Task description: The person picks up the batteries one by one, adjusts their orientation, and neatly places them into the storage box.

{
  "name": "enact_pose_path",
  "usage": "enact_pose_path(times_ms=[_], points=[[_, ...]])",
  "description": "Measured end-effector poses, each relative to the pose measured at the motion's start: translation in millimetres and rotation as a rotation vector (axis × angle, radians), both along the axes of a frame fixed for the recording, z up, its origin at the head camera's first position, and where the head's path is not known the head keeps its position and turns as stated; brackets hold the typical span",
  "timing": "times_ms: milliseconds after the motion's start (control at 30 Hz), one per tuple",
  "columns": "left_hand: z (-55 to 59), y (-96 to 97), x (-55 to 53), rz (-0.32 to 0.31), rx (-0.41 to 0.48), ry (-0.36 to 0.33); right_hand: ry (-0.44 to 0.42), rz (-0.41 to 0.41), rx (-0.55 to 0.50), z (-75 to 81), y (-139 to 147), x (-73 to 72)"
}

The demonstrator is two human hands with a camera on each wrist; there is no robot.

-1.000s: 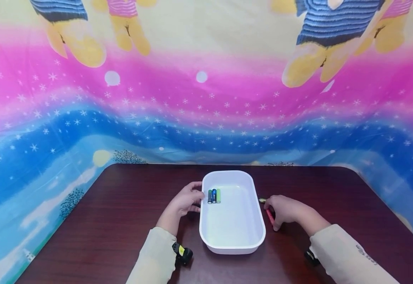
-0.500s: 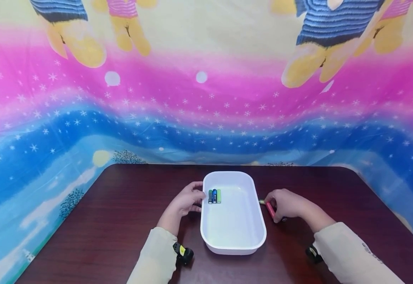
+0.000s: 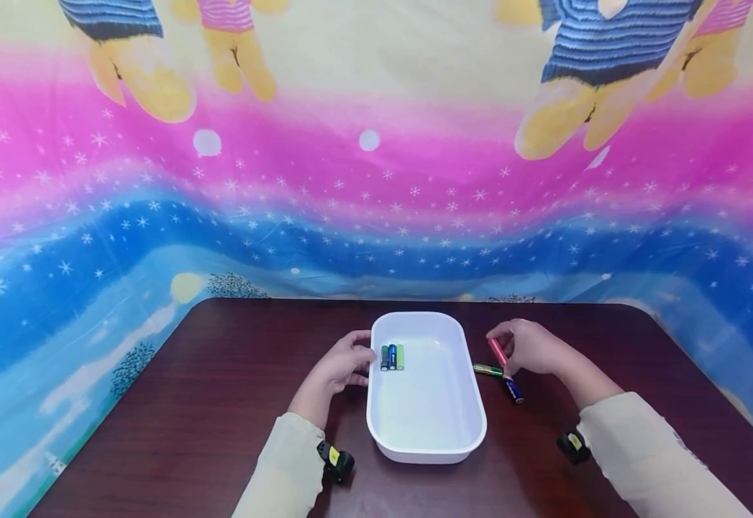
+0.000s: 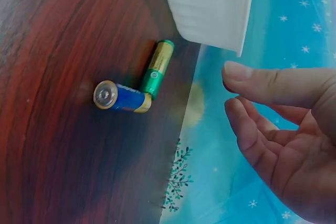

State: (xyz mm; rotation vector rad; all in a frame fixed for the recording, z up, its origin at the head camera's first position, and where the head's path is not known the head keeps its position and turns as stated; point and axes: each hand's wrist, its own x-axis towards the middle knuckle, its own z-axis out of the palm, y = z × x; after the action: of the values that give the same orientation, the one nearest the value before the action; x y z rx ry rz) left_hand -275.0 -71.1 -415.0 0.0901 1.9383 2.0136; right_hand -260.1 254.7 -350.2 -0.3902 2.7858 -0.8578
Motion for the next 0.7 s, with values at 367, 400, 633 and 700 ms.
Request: enact_pose_path(times_ms=[367,400,633,700], points=[[-1.3,1.2,0.1,0.013,-0.002,0.007,0.013,-0.094,-0.112,10.4,-6,-3.4],[-1.5,1.3,-0.1,0.014,-0.001,0.004,0.011,-0.108,-0.131,11.3,-7,-4.2],[-1.7,1.1,-0.9,0.014,0.009,-0.004,-0.07,-0.167,-0.306,19.3,-18,-8.8],[-1.5,0.9,-0.5,0.017,0.01,-0.008,-0.092,-0.17,-0.343,21.7,-22,-10.2]])
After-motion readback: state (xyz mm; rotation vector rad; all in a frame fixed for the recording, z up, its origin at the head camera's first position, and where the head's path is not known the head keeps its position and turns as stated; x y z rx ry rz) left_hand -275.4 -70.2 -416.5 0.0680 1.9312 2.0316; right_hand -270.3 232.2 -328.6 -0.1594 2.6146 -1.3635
